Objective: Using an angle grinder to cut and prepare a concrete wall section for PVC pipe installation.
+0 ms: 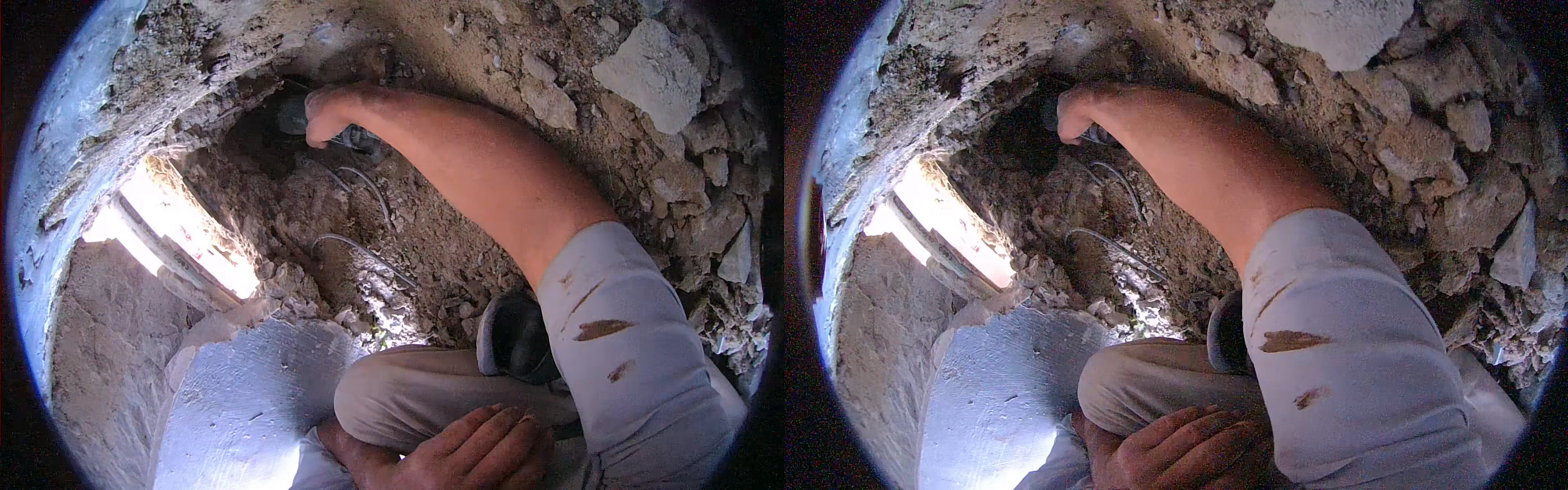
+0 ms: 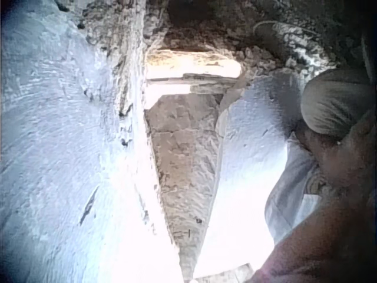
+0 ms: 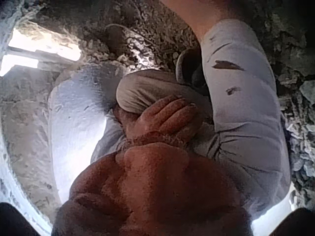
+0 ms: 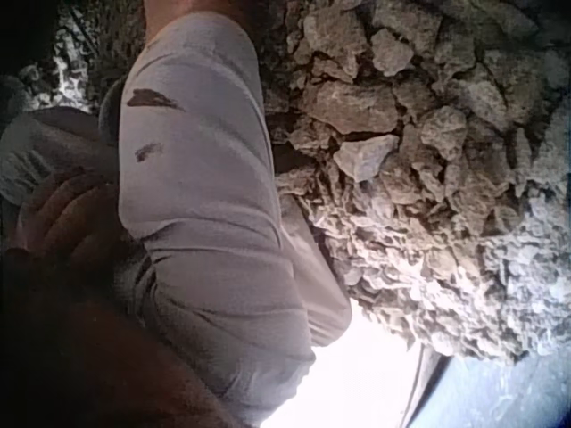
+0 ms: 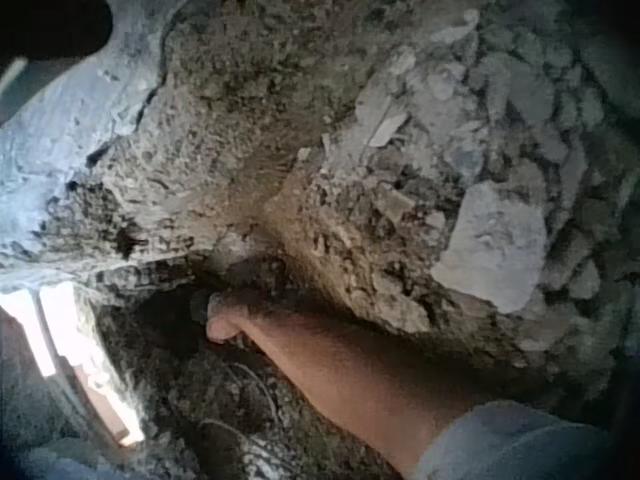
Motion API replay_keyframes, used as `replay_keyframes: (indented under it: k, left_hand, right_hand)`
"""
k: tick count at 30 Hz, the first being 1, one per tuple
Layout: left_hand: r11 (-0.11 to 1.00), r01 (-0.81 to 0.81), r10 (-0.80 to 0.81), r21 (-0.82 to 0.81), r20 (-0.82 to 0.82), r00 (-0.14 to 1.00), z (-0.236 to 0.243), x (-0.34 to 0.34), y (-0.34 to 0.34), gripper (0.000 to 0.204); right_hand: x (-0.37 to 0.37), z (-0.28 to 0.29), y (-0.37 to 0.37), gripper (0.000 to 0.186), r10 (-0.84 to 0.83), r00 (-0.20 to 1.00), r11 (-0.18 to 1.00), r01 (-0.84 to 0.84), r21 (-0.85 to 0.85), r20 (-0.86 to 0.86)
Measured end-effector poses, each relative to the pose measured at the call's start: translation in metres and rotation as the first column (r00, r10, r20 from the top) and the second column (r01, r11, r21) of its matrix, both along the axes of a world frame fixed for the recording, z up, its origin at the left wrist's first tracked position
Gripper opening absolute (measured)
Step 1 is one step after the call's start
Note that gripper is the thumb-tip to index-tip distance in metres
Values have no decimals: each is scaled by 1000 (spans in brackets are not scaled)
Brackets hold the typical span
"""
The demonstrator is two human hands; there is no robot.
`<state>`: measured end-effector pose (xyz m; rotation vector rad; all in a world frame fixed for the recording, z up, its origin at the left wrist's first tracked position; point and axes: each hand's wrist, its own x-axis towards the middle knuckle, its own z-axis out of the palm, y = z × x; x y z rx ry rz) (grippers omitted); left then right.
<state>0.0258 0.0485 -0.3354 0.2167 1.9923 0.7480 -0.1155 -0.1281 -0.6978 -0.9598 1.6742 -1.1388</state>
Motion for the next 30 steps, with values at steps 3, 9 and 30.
replay_keyframes:
  k: [3, 9, 30]
  left_hand:
    - [999, -5, 10, 36, -135, 991, -7, 18, -4, 44]
    - [1000, -5, 8, 20, -147, 989, -9, 19, -2, 43]
    - [995, -96, 100, 37, -120, 988, -5, 18, 0, 35]
  right_hand:
    - [0, 1, -1, 44, -51, 998, 999, 51, -16, 23]
    - [-2, 2, 3, 46, -28, 999, 998, 30, -52, 47]
    - [10, -3, -17, 46, -5, 997, 998, 9, 57, -76]
